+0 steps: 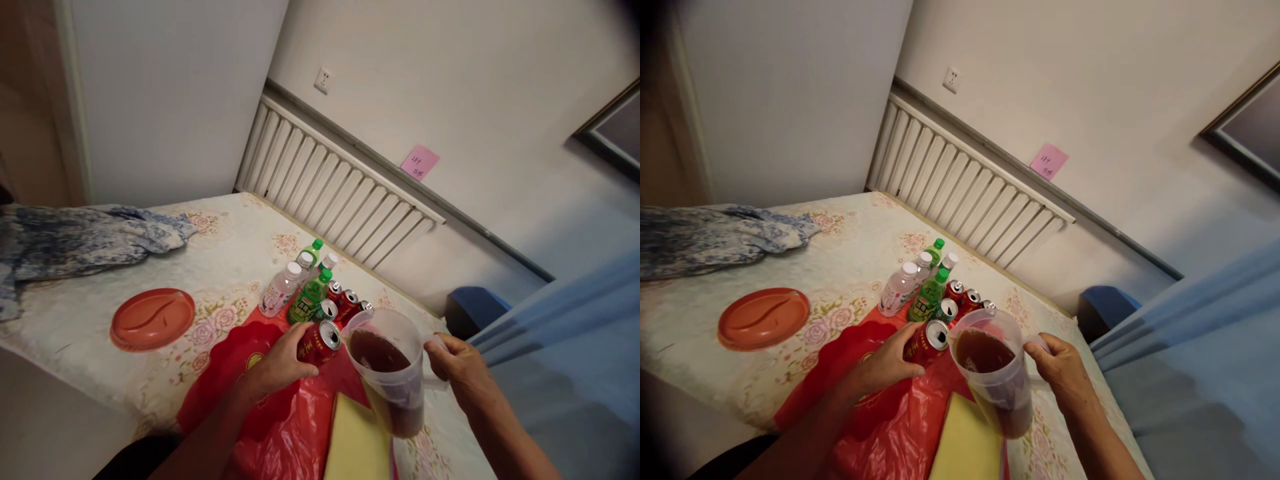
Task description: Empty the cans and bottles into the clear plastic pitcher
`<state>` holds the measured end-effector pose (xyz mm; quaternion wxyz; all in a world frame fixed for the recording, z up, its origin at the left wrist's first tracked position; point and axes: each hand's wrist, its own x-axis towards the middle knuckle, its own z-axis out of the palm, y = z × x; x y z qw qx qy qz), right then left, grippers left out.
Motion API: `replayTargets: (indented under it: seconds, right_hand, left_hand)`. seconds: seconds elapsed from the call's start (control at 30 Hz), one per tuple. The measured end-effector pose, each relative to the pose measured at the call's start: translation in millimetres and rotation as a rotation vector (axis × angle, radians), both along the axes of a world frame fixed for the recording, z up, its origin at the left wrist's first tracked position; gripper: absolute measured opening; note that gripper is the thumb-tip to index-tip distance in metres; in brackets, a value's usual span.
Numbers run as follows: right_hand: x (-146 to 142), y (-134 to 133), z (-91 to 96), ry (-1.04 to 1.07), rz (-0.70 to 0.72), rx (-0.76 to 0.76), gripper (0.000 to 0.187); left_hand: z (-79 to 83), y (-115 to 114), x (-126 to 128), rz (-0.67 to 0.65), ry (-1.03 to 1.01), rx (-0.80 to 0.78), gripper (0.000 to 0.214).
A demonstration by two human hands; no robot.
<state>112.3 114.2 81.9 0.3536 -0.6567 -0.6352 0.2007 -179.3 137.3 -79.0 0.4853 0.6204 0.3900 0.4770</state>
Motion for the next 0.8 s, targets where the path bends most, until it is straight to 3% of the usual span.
replayTargets:
  seconds: [0.8]
  right_hand:
    - [10.1,3.7,-1.7,-0.035,0.037,-0.014,0.047]
  left_hand:
    - [-2.7,1.2,1.2,0.006,0.039,0.021,0.076]
